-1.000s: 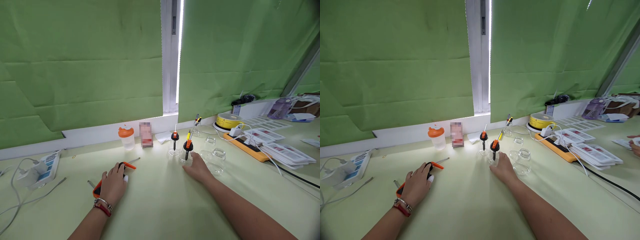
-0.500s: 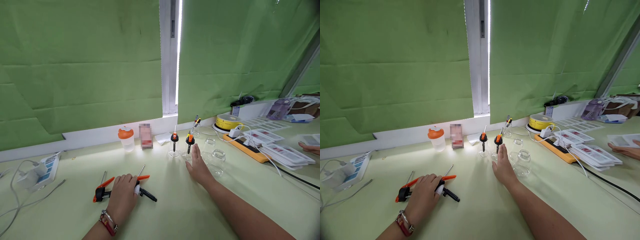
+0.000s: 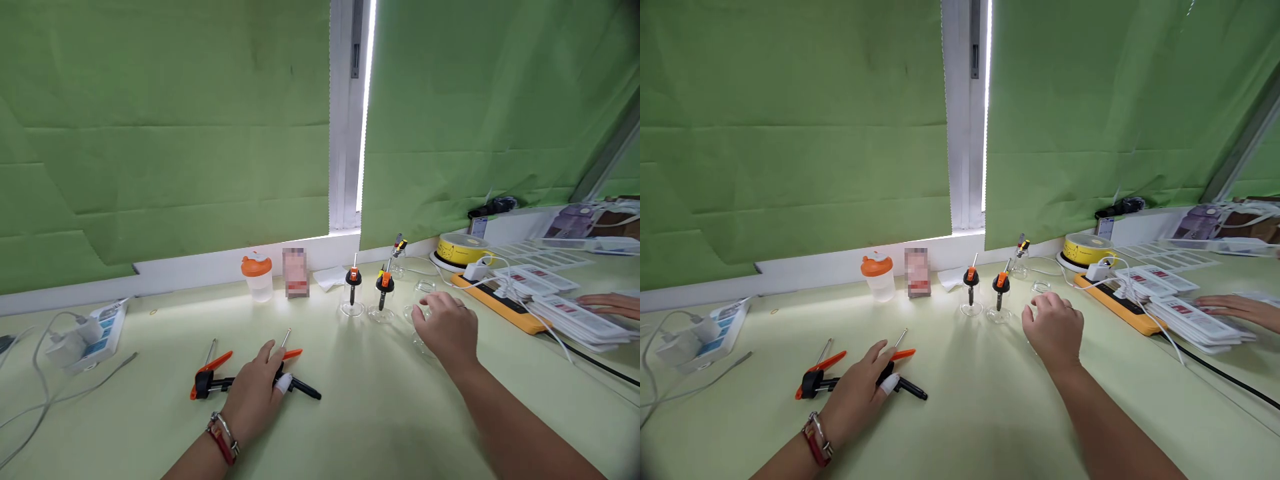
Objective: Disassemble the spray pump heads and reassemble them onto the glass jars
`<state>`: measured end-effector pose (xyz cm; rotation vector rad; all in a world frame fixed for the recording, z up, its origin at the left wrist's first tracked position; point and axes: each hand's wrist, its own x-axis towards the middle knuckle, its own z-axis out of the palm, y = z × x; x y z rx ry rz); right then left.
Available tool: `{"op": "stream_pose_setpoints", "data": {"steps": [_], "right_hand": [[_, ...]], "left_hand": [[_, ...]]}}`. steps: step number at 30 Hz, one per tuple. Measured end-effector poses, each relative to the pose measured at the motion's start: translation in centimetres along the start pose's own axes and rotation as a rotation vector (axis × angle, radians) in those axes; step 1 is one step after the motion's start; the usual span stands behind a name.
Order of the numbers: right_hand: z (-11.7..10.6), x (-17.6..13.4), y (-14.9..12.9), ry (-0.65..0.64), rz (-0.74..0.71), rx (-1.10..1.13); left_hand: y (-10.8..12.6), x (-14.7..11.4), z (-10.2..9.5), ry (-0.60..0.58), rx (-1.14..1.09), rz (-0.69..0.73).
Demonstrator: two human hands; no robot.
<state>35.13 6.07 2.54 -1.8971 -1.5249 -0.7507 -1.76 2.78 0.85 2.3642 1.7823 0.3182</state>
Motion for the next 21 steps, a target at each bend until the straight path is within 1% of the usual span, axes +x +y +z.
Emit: {"op": "stream_pose_setpoints", "data": {"steps": [8, 11, 15, 19, 21], "right_hand": [[-0.5, -0.8, -2.5, -0.095, -0.179, 0.125], [-0.5, -1.3, -3.1, -0.120, -0.255, 0.228], [-0.4, -2.1, -4.1, -0.154, -0.426, 0.399], [-0.5, -3.2, -5.2, -0.221, -0.621, 0.596], [-0.6, -3.7, -5.7, -0.254, -0.696, 0.670]], "left_hand": [[0.7, -0.5, -0.6, -0.046, -0.087, 0.046], [0.6, -0.6, -0.6, -0.096, -0.156, 0.051], [-0.2, -0.5, -0.4, -0.160, -0.252, 0.014], [-1.2, 0.0, -0.6, -0.171, -0.383, -0.008], [-1.6, 0.3, -0.9, -0.169, -0.410, -0.023]]}}
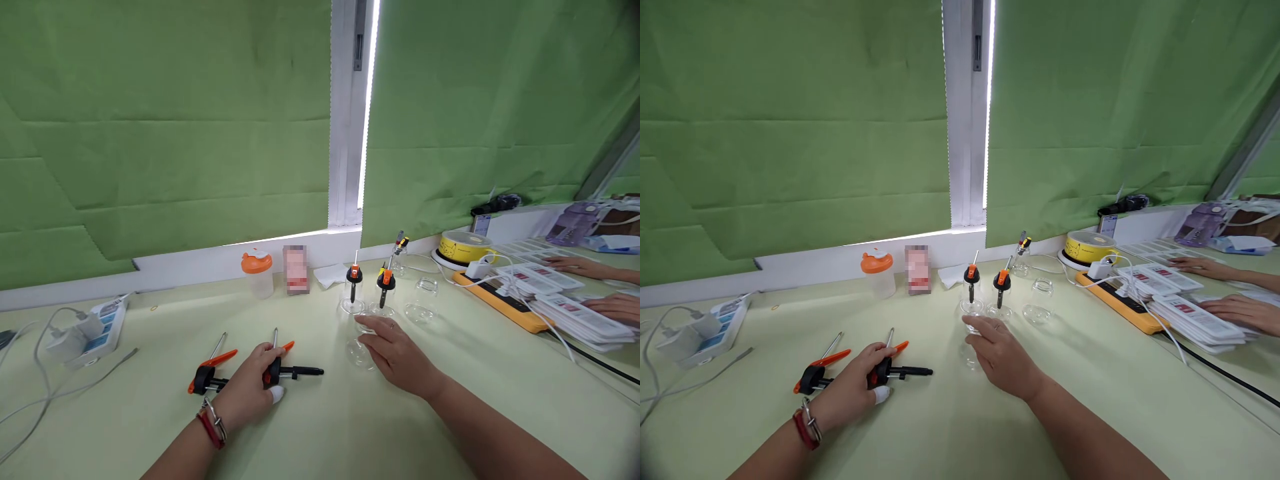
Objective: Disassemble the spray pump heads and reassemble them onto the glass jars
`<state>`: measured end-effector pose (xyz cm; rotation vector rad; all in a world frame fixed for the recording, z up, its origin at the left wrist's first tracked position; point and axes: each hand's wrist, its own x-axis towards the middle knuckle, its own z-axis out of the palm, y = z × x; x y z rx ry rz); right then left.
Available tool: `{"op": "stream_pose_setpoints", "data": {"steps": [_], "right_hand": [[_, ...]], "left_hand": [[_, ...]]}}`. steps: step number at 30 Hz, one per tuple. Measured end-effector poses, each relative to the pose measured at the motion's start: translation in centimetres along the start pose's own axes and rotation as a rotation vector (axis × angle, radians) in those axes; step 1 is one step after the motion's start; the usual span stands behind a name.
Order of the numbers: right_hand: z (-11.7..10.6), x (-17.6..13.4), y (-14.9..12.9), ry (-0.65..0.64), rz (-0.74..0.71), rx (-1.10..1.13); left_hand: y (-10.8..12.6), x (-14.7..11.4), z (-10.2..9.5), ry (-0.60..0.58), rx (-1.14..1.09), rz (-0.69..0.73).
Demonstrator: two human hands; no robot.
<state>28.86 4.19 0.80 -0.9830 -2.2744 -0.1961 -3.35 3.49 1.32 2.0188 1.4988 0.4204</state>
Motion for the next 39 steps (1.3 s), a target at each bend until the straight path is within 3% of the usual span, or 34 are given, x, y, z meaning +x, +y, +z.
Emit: {"op": "stream_pose_setpoints", "data": {"steps": [4, 7, 11, 13, 15, 19, 26, 29, 33, 39], "right_hand": [[0.5, -0.1, -0.6, 0.025, 0.006, 0.056], [1.0, -0.4, -0.3, 0.052, 0.162, 0.114], [1.9, -0.8, 0.3, -0.130, 0.507, 0.349], [2.4, -0.8, 0.3, -0.249, 0.595, 0.448], [2.7, -0.7, 0.1, -0.322, 0.596, 0.466], [3.0, -0.3, -0.3, -0.317, 0.581, 0.447], [2.3, -0.7, 1.6, -0.101, 0.676, 0.337], [2.0, -0.9, 2.6, -0.044, 0.596, 0.213], [1.9, -0.9, 2.5, -0.071, 0.464, 0.071], [2.0, -0.6, 0.5, -0.169, 0.369, 0.102]], "left_hand": [[-0.2, 0.3, -0.5, 0.017, 0.017, -0.030], [-0.4, 0.3, -0.6, 0.001, -0.031, -0.060], [-0.3, 0.2, -0.8, -0.051, -0.142, -0.074], [0.0, 0.2, -0.9, -0.074, -0.187, -0.078], [0.1, 0.3, -0.9, -0.080, -0.209, -0.078], [-0.2, 0.5, -0.3, -0.033, -0.216, -0.071], [-0.6, 0.7, 1.0, 0.199, -0.250, -0.034], [-0.4, 0.8, 1.2, 0.248, -0.298, -0.008], [0.0, 0.8, 1.2, 0.258, -0.326, -0.004], [0.8, 0.6, 1.3, 0.241, -0.337, -0.018]]}}
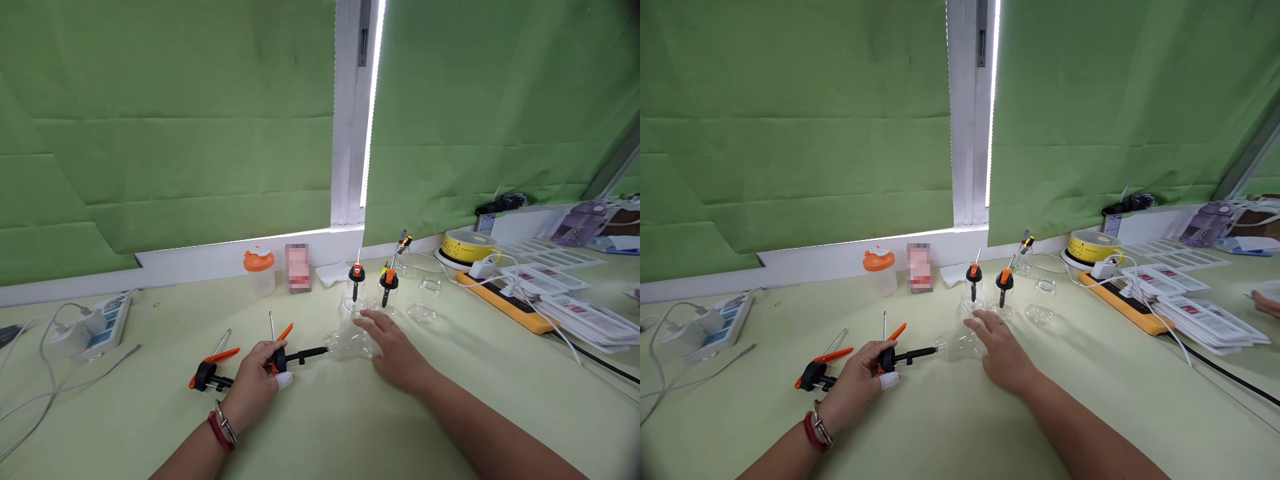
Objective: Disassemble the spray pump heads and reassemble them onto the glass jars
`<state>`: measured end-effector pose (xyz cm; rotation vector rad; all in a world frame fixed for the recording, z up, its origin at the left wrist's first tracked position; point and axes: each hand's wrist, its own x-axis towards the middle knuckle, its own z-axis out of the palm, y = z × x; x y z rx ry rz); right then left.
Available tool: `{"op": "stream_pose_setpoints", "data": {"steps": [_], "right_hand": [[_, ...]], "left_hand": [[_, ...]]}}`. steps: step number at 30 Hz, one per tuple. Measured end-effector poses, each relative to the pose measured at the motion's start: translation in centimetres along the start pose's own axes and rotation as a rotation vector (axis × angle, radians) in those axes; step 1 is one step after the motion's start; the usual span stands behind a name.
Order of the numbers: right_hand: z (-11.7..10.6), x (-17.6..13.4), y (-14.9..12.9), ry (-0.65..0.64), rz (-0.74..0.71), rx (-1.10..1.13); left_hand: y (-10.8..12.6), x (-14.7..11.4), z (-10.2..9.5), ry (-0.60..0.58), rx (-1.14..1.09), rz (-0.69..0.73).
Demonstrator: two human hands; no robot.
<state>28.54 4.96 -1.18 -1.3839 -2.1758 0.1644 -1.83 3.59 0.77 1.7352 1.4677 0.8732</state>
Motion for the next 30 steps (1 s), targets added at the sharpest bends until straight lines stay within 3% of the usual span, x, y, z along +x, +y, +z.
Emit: {"op": "stream_pose_setpoints", "data": {"steps": [11, 22, 26, 30], "right_hand": [[-0.4, -0.7, -3.5, -0.201, -0.100, 0.221], [0.0, -0.9, -3.5, -0.177, -0.177, 0.249], [0.1, -1.1, -3.2, -0.131, -0.194, 0.336], [-0.3, -1.2, -2.9, -0.188, -0.160, 0.452]], "left_hand": [[0.4, -0.9, 1.5, -0.137, -0.074, 0.110], [0.3, -1.4, 2.0, -0.147, -0.082, 0.135], [0.8, -1.5, 1.9, -0.174, -0.147, 0.087], [0.6, -1.6, 2.0, -0.212, -0.199, 0.054]]}}
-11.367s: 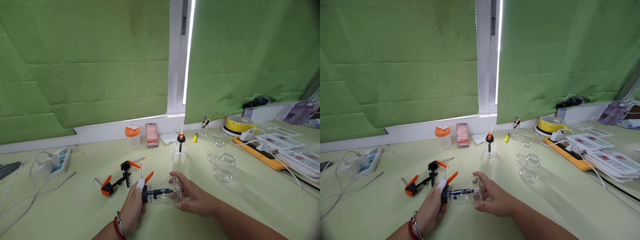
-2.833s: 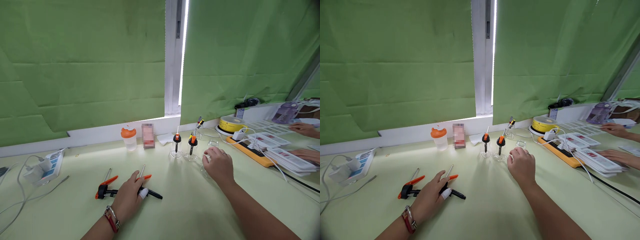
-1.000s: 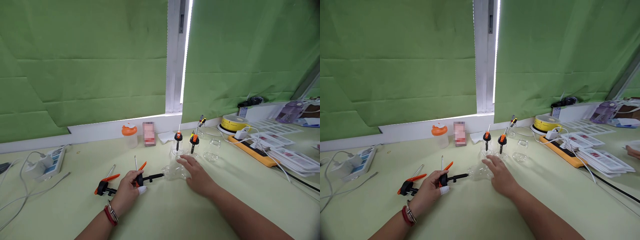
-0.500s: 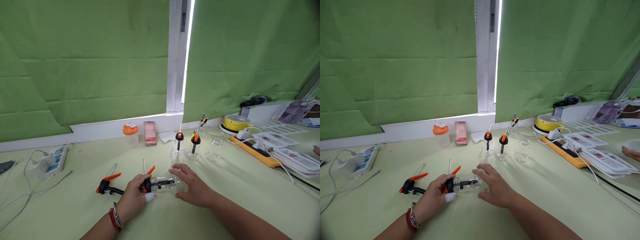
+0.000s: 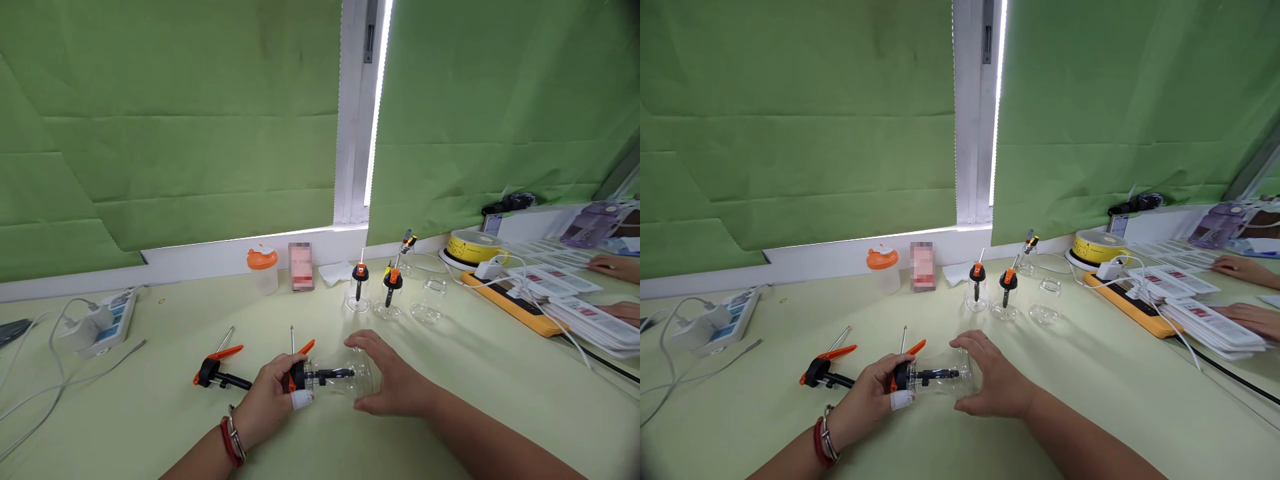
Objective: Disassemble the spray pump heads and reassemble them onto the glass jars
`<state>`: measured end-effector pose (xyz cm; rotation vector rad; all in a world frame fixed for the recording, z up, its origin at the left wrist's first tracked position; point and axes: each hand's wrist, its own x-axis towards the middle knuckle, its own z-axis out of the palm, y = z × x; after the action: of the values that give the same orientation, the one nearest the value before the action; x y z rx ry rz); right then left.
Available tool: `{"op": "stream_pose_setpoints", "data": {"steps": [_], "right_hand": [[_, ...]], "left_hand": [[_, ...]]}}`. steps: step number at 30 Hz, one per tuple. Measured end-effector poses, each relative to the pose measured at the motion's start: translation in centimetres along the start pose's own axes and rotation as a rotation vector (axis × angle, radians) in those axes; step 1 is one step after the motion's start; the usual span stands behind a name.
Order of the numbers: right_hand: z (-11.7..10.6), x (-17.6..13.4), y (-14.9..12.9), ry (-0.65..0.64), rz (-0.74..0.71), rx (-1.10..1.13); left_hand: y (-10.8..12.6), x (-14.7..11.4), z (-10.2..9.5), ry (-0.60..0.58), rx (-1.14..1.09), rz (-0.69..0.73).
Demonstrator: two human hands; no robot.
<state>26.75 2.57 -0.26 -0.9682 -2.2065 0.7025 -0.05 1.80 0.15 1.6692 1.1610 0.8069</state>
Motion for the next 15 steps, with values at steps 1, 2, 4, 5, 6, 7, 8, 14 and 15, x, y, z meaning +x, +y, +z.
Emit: {"op": "stream_pose_setpoints", "data": {"steps": [1, 2, 4, 5, 6, 7, 8, 14, 15], "right_hand": [[-0.1, -0.1, 0.0, -0.017, 0.029, 0.036], [-0.2, -0.1, 0.1, -0.034, 0.063, 0.074], [-0.2, -0.3, 0.3, -0.064, 0.124, 0.155], [-0.1, -0.3, 0.5, -0.074, 0.146, 0.199], [0.0, -0.4, 0.7, -0.085, 0.158, 0.245], [0.1, -0.4, 1.0, -0.094, 0.163, 0.294], [0.2, -0.4, 1.3, -0.101, 0.163, 0.342], [0.6, 0.1, 2.0, -0.150, 0.200, 0.607], [0.7, 0.3, 2.0, -0.145, 0.213, 0.631]], "left_hand": [[-0.1, 0.0, 0.0, -0.002, 0.001, -0.006], [-0.2, -0.1, 0.0, -0.005, 0.003, -0.012], [-0.3, -0.1, 0.0, -0.010, 0.003, -0.017], [-0.2, -0.2, 0.0, -0.012, 0.002, -0.015], [-0.1, -0.2, 0.0, -0.016, 0.003, -0.012], [0.1, -0.3, 0.0, -0.022, 0.005, -0.006], [0.3, -0.3, 0.0, -0.029, 0.008, 0.001], [0.9, -0.5, 0.2, -0.067, 0.101, 0.039], [0.8, -0.6, 0.3, -0.082, 0.116, 0.042]]}}
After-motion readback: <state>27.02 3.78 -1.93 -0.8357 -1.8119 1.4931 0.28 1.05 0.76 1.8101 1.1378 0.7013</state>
